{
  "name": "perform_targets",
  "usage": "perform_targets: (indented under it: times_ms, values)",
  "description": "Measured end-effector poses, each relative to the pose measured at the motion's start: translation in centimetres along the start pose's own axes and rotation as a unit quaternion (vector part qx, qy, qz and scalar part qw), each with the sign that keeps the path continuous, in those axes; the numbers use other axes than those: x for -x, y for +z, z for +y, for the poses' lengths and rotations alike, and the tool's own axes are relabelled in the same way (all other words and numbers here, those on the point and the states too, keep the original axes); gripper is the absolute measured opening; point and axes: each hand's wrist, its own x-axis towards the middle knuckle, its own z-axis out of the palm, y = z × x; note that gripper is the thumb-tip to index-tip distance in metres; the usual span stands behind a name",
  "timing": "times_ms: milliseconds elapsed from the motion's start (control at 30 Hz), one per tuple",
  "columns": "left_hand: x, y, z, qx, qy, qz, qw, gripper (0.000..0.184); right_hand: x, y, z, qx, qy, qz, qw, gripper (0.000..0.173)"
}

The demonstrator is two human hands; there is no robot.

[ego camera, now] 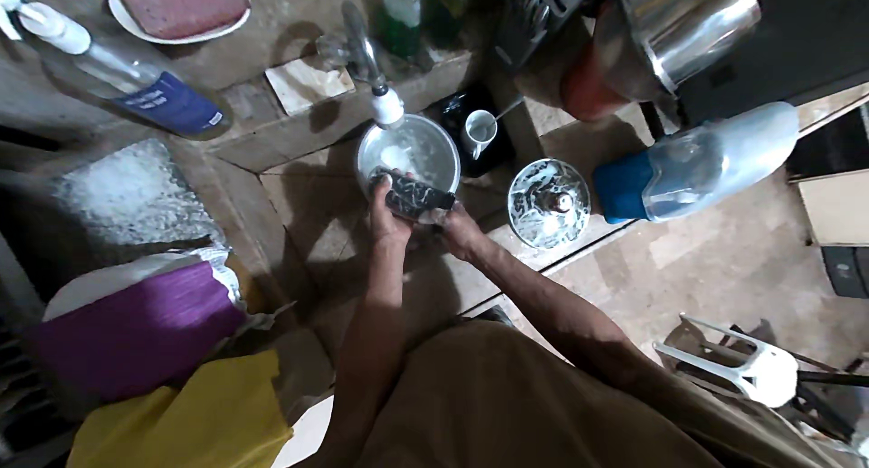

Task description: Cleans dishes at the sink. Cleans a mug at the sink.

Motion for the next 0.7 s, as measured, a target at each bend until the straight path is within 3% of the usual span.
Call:
perform_targets:
  times_ms: [67,133,167,200,233,300,367,433,500,533,600,633,667,700]
  values:
    - [0.4,1.5,0.5,-0.052,-0.026,0.071,0.996,0.05,-0.6,-0.8,0.9,0.227,-0.131,0.015,0.965,0.035]
    - [0.4,2.4,1.0,-0.086,-0.031,0.114,0.989,0.062,-1.1,-1.4,2.1,0.453,-0.263,0.004,0.852,0.037]
    - [0.2,2.4,1.1,-0.091,-0.027,0.12,0.988,0.061,-1.2,-1.3,2.3,0.499,-0.287,-0.007,0.818,0.035]
    - [-0.1,2.3,1.2,-0.088,-0.02,0.114,0.989,0.056,-1.2,-1.0,2.1,0.5,-0.272,-0.021,0.822,0.035]
    - [-0.3,2.1,1.3,-0.078,-0.009,0.096,0.992,0.048,-0.9,-0.5,1.6,0.45,-0.23,-0.036,0.862,0.038]
    - [-0.7,1.0,1.1,-0.033,0.013,0.026,0.999,0.033,0.1,0.9,0.0,0.193,-0.093,-0.041,0.976,0.044]
    - [-1.4,0.3,0.5,0.045,0.041,-0.051,0.997,0.032,0.5,1.9,-0.7,-0.022,-0.012,-0.002,1.0,0.047]
    - [-1.6,0.6,0.6,0.045,0.043,-0.061,0.996,0.037,0.5,2.3,-1.0,-0.031,-0.015,0.037,0.999,0.05]
    - [-0.6,2.2,1.2,-0.028,-0.003,0.019,0.999,0.039,0.1,1.5,-0.4,0.122,-0.097,0.059,0.986,0.047]
    - [-0.2,3.0,1.4,-0.075,-0.04,0.062,0.994,0.046,-0.4,0.4,0.2,0.256,-0.173,0.048,0.95,0.048]
    - [0.0,4.0,1.5,-0.125,-0.1,0.116,0.98,0.061,-1.9,-1.9,2.1,0.493,-0.322,0.024,0.808,0.043]
    - [-0.1,4.1,1.3,-0.131,-0.104,0.126,0.978,0.062,-2.3,-2.6,2.8,0.544,-0.366,0.008,0.755,0.037]
    - [-0.4,3.9,1.0,-0.13,-0.099,0.126,0.979,0.06,-2.4,-2.7,3.1,0.561,-0.371,-0.005,0.74,0.034]
    - [-0.7,3.5,0.8,-0.123,-0.086,0.115,0.982,0.055,-2.3,-2.4,3.0,0.549,-0.343,-0.016,0.762,0.034]
